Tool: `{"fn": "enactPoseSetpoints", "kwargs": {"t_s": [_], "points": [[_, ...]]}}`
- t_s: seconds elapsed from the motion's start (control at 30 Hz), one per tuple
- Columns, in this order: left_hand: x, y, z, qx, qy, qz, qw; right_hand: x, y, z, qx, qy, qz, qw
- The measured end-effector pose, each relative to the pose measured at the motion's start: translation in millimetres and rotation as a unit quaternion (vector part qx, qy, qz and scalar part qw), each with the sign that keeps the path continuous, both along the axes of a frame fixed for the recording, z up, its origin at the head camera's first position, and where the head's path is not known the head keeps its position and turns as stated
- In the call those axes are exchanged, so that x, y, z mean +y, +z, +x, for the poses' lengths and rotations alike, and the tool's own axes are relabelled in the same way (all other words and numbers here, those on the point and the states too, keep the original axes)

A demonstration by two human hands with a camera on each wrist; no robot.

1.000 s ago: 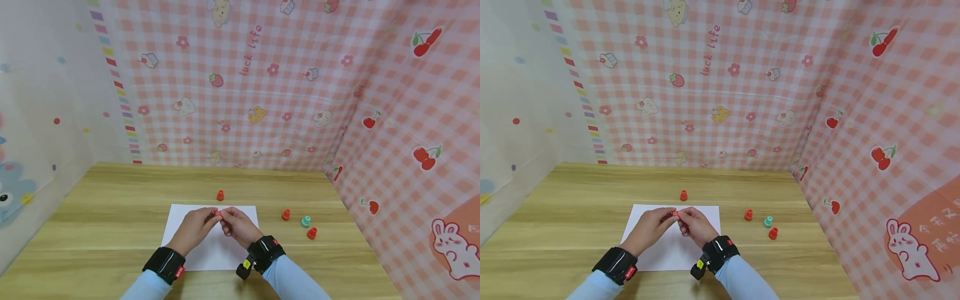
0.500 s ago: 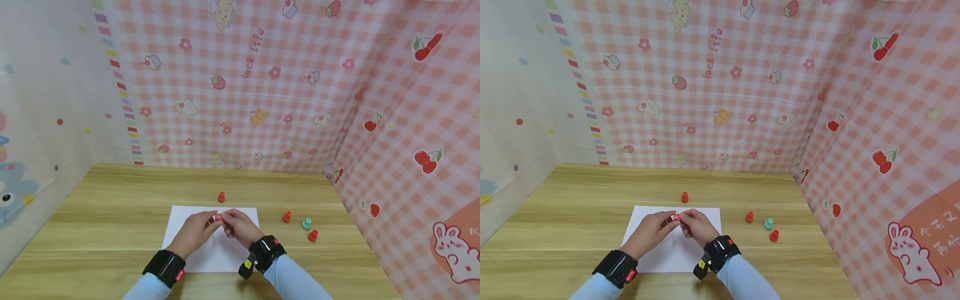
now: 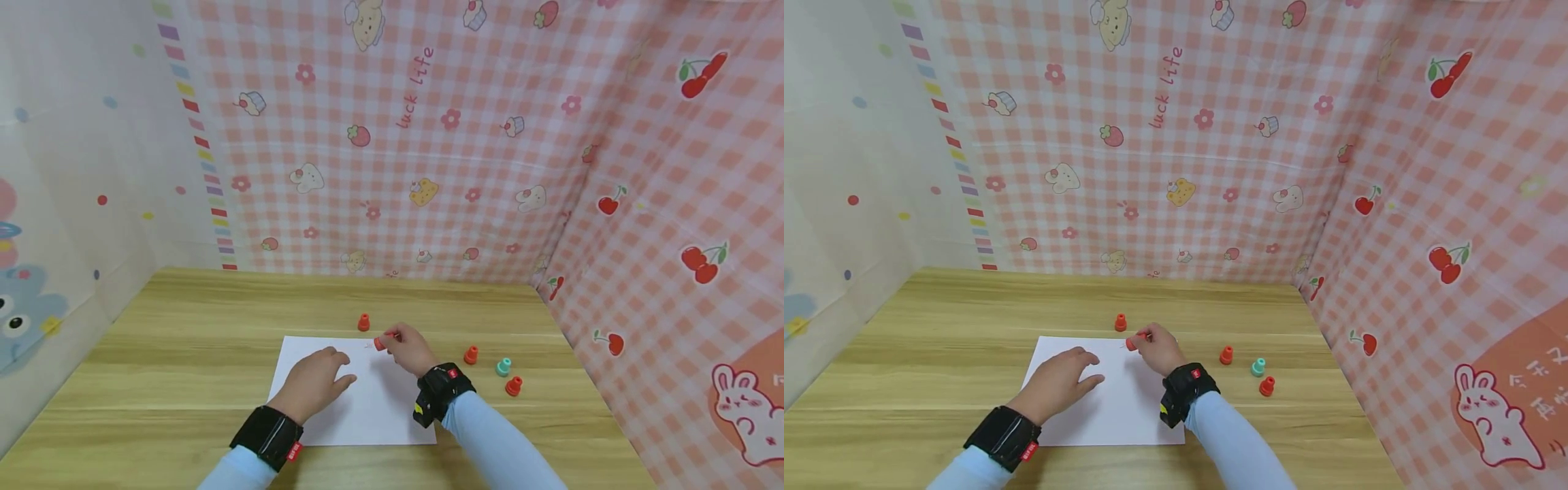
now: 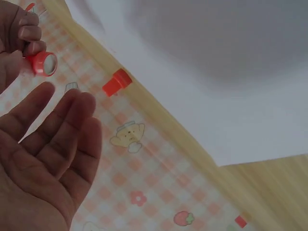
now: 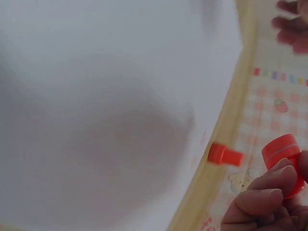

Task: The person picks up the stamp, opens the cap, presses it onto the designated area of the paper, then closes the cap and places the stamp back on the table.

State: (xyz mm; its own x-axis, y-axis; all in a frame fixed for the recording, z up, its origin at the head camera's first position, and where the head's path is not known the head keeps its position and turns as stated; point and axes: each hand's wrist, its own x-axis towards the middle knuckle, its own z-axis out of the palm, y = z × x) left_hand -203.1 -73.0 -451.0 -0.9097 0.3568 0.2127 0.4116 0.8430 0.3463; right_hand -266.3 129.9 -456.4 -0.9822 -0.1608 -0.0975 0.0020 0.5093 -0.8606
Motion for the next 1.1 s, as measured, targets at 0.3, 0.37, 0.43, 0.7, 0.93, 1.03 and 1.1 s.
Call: {"fn": "enactPoseSetpoints", "kwargs": {"t_s": [0.3, 0.37, 0.43, 0.7, 0.93, 1.03, 1.1], "points": [[-1, 6.3, 2.7, 0.001, -0.006, -0.076, 0.9971, 7, 7.6, -34.9, 0.141, 0.046, 0.234, 0.961], [-1, 7.7, 3.7, -0.010, -0.001, -0.091, 0.9958, 6, 9.0, -42.2, 0.158, 0.061, 0.264, 0.949], [-1, 9.0, 5.0, -0.018, 0.004, -0.102, 0.9946, 4, 9.0, -50.1, 0.169, 0.074, 0.289, 0.939], [-1, 9.8, 9.2, -0.033, -0.009, -0.106, 0.9938, -7, -3.5, -77.5, 0.191, 0.097, 0.372, 0.903], [-1, 6.7, 9.0, -0.040, -0.009, -0.097, 0.9945, -12, -12.3, -82.7, 0.213, 0.113, 0.408, 0.881], [-2, 3.4, 9.7, -0.038, -0.013, -0.091, 0.9950, -13, -17.7, -82.5, 0.216, 0.110, 0.423, 0.873], [-2, 1.6, 10.1, -0.035, -0.016, -0.089, 0.9953, -14, -17.8, -80.8, 0.212, 0.109, 0.430, 0.871]]}}
